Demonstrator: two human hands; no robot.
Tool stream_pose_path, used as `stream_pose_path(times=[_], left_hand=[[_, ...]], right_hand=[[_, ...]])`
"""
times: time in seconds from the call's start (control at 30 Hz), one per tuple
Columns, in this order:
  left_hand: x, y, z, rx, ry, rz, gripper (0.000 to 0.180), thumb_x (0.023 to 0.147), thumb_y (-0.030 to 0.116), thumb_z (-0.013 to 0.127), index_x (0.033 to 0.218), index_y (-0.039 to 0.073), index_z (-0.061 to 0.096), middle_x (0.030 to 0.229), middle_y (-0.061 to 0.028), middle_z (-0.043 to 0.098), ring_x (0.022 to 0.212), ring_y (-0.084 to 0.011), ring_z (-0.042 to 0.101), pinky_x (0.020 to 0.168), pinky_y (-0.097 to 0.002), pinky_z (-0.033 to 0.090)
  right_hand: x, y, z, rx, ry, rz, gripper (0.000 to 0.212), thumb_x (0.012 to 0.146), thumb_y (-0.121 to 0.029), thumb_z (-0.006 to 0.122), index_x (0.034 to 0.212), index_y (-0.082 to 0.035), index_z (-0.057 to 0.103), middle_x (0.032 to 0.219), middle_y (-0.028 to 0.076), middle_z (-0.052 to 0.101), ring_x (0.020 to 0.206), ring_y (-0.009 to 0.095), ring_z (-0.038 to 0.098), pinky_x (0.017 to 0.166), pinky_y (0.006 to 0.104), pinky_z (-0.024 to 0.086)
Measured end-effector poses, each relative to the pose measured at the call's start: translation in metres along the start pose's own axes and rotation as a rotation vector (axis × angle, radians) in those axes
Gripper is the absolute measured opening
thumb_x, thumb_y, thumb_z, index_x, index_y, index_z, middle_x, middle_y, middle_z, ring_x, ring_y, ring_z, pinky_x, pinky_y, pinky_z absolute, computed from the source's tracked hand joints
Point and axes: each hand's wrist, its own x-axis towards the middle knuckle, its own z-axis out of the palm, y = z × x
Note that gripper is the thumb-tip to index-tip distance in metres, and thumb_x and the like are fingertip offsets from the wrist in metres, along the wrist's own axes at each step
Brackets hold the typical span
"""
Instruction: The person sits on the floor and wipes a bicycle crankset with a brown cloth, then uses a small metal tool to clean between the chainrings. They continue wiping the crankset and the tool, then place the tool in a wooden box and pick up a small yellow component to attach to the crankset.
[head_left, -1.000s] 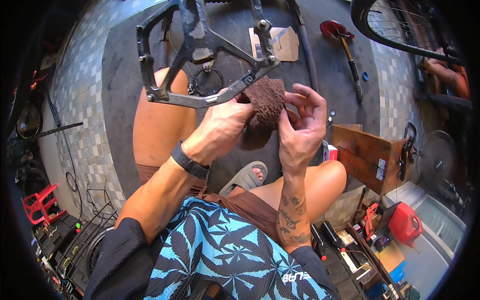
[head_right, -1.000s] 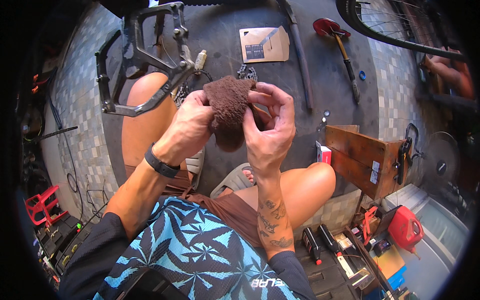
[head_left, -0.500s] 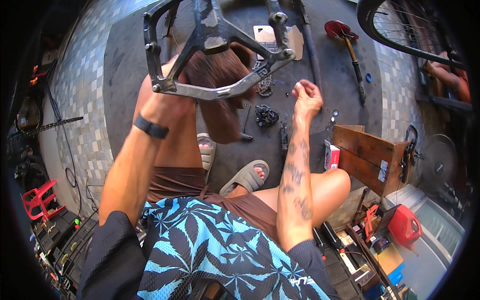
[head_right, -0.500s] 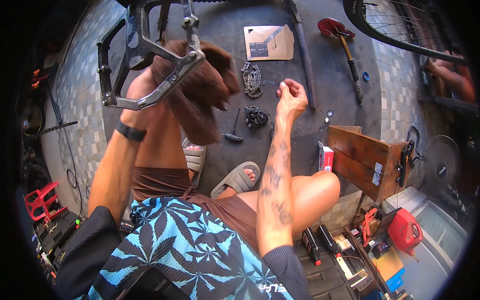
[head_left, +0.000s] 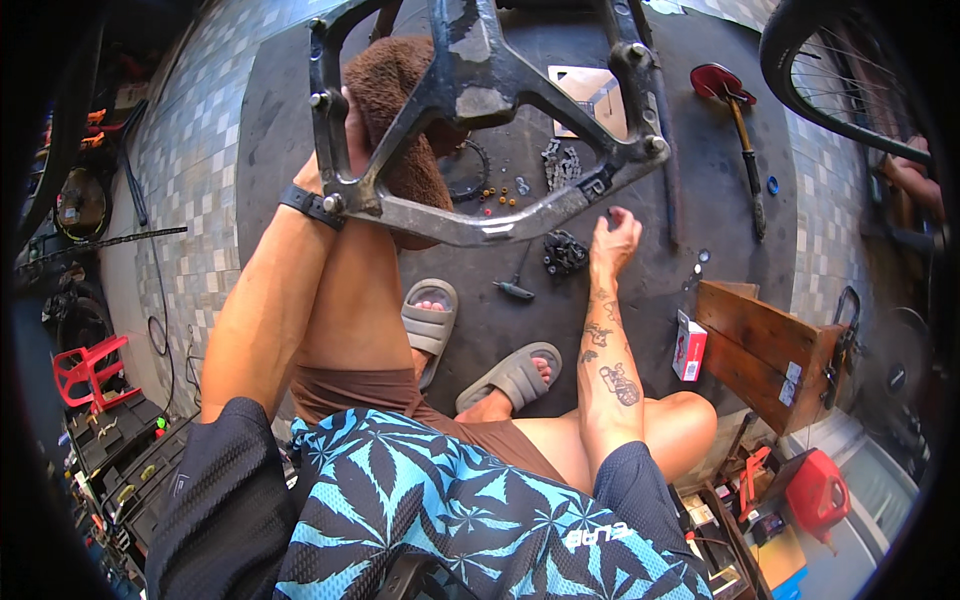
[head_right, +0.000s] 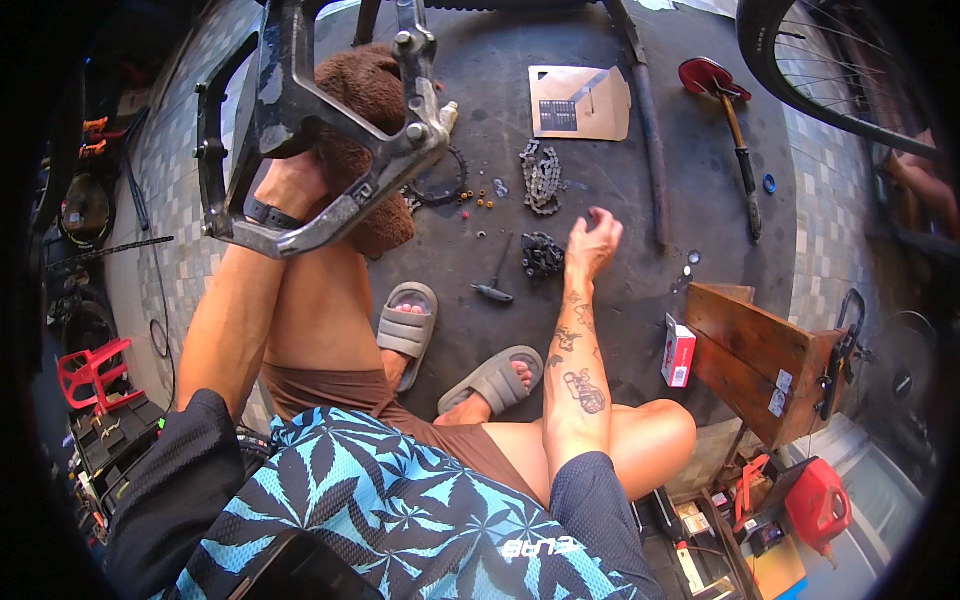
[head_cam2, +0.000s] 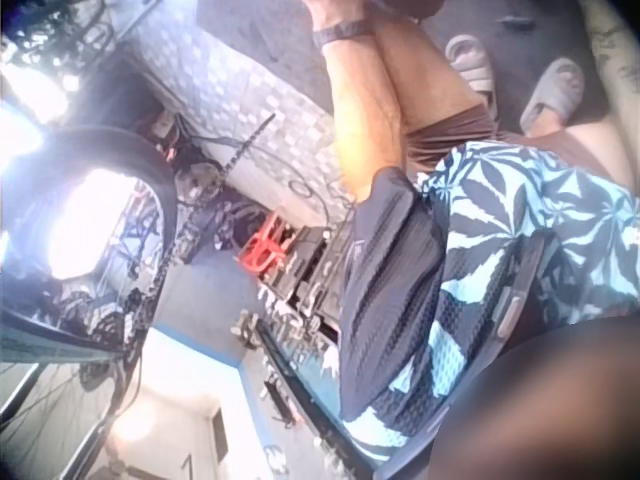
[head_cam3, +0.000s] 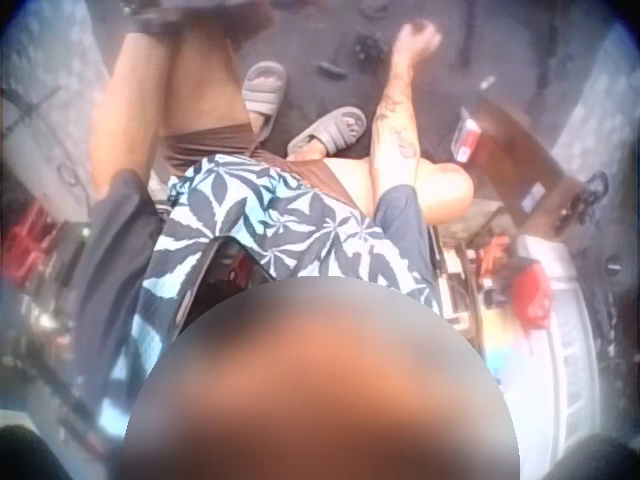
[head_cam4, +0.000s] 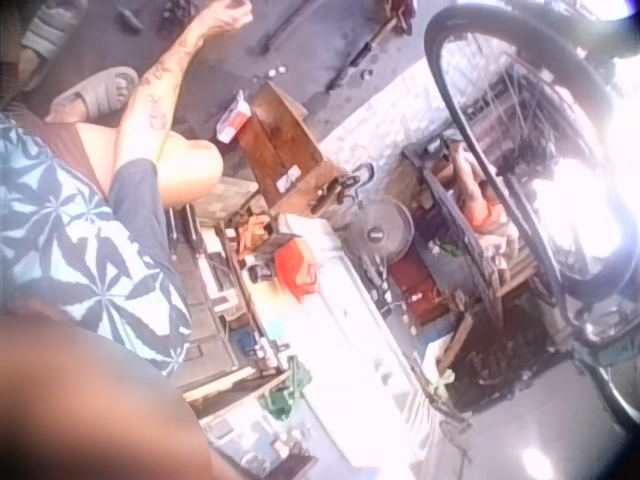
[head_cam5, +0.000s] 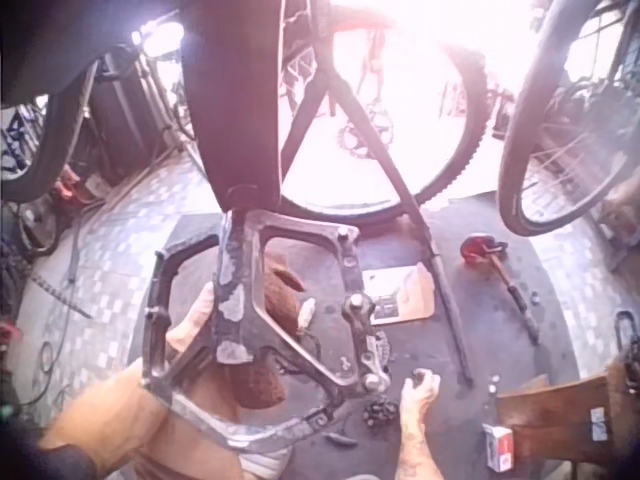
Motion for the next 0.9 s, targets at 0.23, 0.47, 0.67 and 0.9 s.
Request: stream_pose_path(times=[0.23, 0.47, 0.67, 0.9], left_hand=[[-0.010, -0.015, 0.001, -0.009, -0.006, -0.014, 0.033, 0.104, 0.020, 0.064, 0.129, -0.002, 0.065, 0.120, -0.0100, 0.073, 0.107, -0.0193, 0.070, 0.097, -0.0336, 0.057], [-0.013, -0.024, 0.003, -0.002, -0.004, -0.036, 0.034, 0.103, 0.021, 0.064, 0.128, -0.002, 0.065, 0.119, -0.0101, 0.073, 0.106, -0.0189, 0.071, 0.097, -0.0328, 0.057], [-0.005, -0.033, 0.016, 0.037, -0.052, -0.086, 0.034, 0.103, 0.021, 0.065, 0.128, -0.003, 0.065, 0.119, -0.0102, 0.073, 0.104, -0.0185, 0.071, 0.096, -0.0322, 0.057], [0.011, -0.080, 0.046, 0.312, -0.189, -0.238, 0.035, 0.103, 0.021, 0.065, 0.128, -0.004, 0.065, 0.118, -0.0103, 0.073, 0.102, -0.0180, 0.072, 0.096, -0.0315, 0.058]], right_hand=[[-0.025, -0.078, 0.089, -0.012, -0.531, -0.620, 0.030, 0.088, -0.012, 0.072, 0.117, -0.013, 0.067, 0.106, 0.013, 0.065, 0.101, 0.035, 0.067, 0.088, 0.0462, 0.056], [-0.030, -0.065, 0.129, -0.020, -0.465, -0.685, 0.012, 0.094, -0.016, 0.060, 0.098, -0.005, 0.064, 0.093, 0.016, 0.065, 0.091, 0.039, 0.064, 0.081, 0.0490, 0.051], [-0.024, -0.094, 0.094, -0.026, -0.423, -0.593, 0.013, 0.090, -0.021, 0.071, 0.096, -0.010, 0.073, 0.080, 0.016, 0.069, 0.084, 0.037, 0.068, 0.080, 0.0475, 0.054], [0.009, -0.211, -0.015, 0.822, -0.070, -0.136, 0.014, 0.090, -0.008, 0.077, 0.101, -0.002, 0.072, 0.097, 0.011, 0.076, 0.086, 0.018, 0.075, 0.079, 0.0312, 0.061]])
